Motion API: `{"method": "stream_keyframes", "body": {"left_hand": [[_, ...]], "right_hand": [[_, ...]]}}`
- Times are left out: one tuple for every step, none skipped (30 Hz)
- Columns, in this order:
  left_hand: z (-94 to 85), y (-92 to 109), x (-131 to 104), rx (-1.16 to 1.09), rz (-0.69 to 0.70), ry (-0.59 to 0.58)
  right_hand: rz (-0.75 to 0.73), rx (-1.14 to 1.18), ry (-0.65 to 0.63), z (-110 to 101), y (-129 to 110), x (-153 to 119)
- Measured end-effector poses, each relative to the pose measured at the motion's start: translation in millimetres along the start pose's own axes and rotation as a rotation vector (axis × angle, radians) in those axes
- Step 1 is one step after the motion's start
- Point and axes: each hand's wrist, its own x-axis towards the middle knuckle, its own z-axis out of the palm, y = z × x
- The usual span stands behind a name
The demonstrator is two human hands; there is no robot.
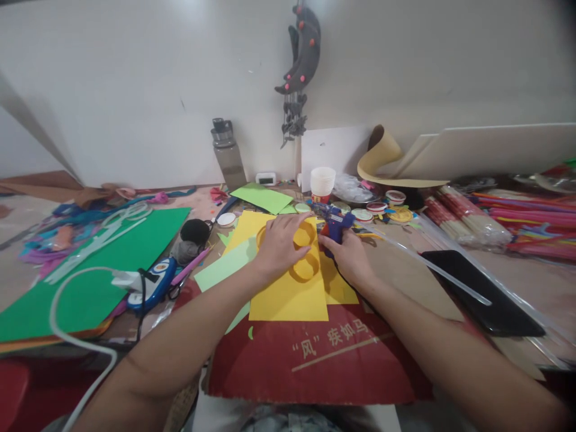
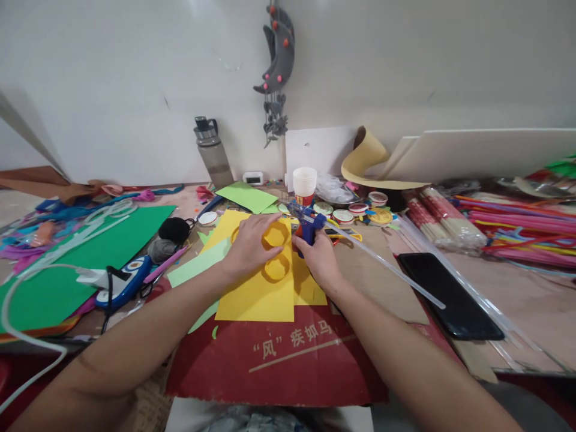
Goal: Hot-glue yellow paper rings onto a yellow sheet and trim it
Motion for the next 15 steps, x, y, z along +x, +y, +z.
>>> {"method": "stream_keyframes", "body": {"left_hand": [[0.2,0.2,-0.6,0.006,0.013,0.009],[0.1,0.5,-1.2,0.012,0.026,0.02],[-0.2,0.8,-1.8,0.019,0.04,0.029],[-0.8,1.3,-2.2,0.025,0.054,0.041],[-1.4,1.8,-2.5,0.031,0.065,0.055],[-2.2,2.4,-2.7,0.037,0.071,0.07],[-2.8,3.0,-2.8,0.043,0.072,0.084],[-3.3,3.5,-2.8,0.046,0.068,0.089],[-3.6,3.9,-2.8,0.045,0.059,0.085],[-3.5,4.2,-2.7,0.04,0.049,0.073],[-3.3,4.3,-2.6,0.031,0.041,0.055],[-2.9,4.4,-2.5,0.022,0.034,0.037],[-2.3,4.3,-2.5,0.014,0.029,0.026],[-1.8,4.1,-2.5,0.008,0.026,0.022],[-1.4,3.9,-2.6,0.002,0.025,0.022]], "right_hand": [[-0.011,-0.04,0.0,-0.7,-1.3,-0.6],[-0.013,-0.062,-0.001,-1.2,-2.3,-1.0],[-0.005,-0.064,-0.002,-1.6,-3.1,-1.2],[0.005,-0.058,0.0,-1.8,-3.7,-1.3],[0.008,-0.051,0.004,-1.9,-4.2,-1.4],[0.006,-0.046,0.014,-1.9,-4.8,-1.6],[-0.001,-0.042,0.026,-2.0,-5.5,-1.9],[-0.011,-0.038,0.037,-2.0,-6.2,-2.2],[-0.021,-0.035,0.045,-2.1,-7.0,-2.7],[-0.031,-0.033,0.049,-2.1,-7.6,-3.1],[-0.037,-0.029,0.051,-2.2,-8.2,-3.5],[-0.036,-0.023,0.051,-2.1,-8.5,-3.7],[-0.032,-0.013,0.049,-2.0,-8.6,-3.9],[-0.026,-0.002,0.044,-1.8,-8.6,-4.0],[-0.022,0.008,0.04,-1.5,-8.4,-4.2]]}}
